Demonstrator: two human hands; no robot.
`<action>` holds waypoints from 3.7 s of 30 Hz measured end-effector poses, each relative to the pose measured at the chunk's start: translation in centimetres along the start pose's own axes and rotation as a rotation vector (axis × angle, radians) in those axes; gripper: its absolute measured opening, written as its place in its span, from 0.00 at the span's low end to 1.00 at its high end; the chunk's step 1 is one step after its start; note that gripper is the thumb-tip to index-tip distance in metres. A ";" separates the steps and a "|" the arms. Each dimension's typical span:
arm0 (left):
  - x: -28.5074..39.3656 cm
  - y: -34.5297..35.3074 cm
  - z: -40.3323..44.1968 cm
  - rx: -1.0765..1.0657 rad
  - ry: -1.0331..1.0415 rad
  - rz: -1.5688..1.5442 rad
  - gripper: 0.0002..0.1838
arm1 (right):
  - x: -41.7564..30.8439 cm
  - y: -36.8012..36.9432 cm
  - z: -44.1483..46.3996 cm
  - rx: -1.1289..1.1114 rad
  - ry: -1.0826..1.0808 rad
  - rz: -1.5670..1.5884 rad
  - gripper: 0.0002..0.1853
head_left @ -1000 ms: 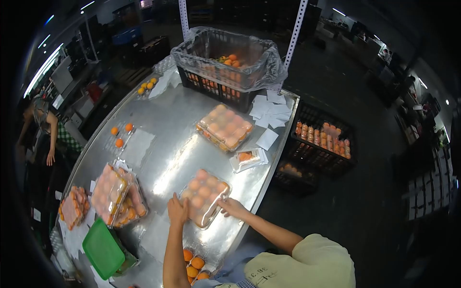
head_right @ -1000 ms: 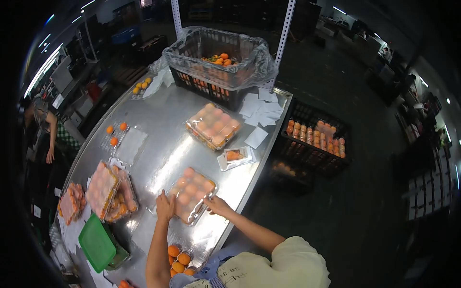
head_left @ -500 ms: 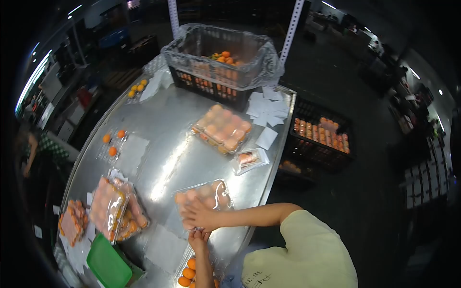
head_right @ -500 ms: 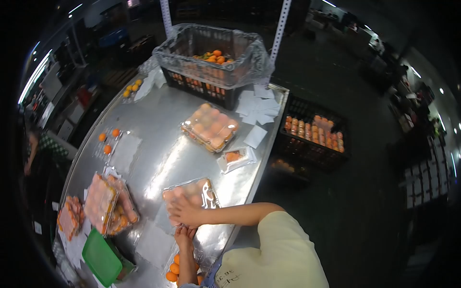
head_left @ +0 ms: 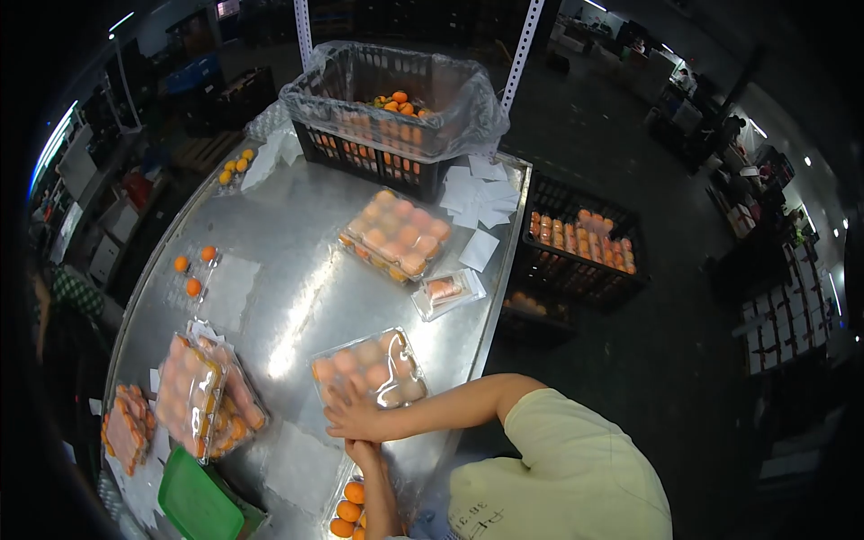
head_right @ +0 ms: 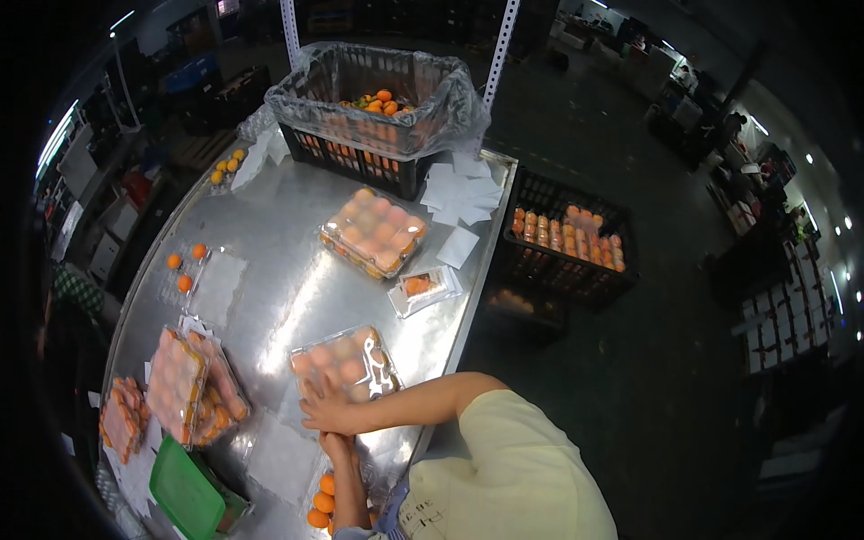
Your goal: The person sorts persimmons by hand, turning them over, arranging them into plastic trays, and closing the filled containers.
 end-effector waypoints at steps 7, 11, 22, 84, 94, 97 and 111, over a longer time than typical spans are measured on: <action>-5.0 -2.0 2.8 -0.017 0.042 0.013 0.16 | 2.0 6.2 -0.2 -0.221 -0.031 0.184 0.20; -3.0 0.1 0.9 -0.025 -0.059 0.083 0.14 | 0.3 -1.7 -1.9 -0.019 -0.226 0.134 0.26; -3.8 2.6 0.3 -0.018 -0.138 0.044 0.06 | 2.0 -3.4 -3.9 -0.024 -0.002 0.003 0.35; -0.5 -6.1 -11.3 -0.151 -0.247 0.199 0.11 | 16.5 -10.0 7.7 -0.147 0.140 0.397 0.19; 0.2 -7.2 -10.8 -0.084 -0.202 0.150 0.10 | 19.8 -3.2 14.5 -0.317 0.103 0.202 0.21; 0.4 -6.9 -11.0 -0.089 -0.204 0.172 0.10 | 17.4 -6.1 14.1 -0.009 -0.121 -0.001 0.20; 3.7 -10.2 -13.3 0.068 -0.083 0.186 0.09 | 6.2 -7.4 3.2 -0.092 0.020 0.528 0.18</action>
Point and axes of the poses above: each hand's wrist, its own z-axis towards the middle knuckle, its own y-axis out of the palm, x = y × z, the point moved 10 cm from there along z, towards the middle knuckle, and after that the axes turned 13 degrees about z, right-handed, at the moved point
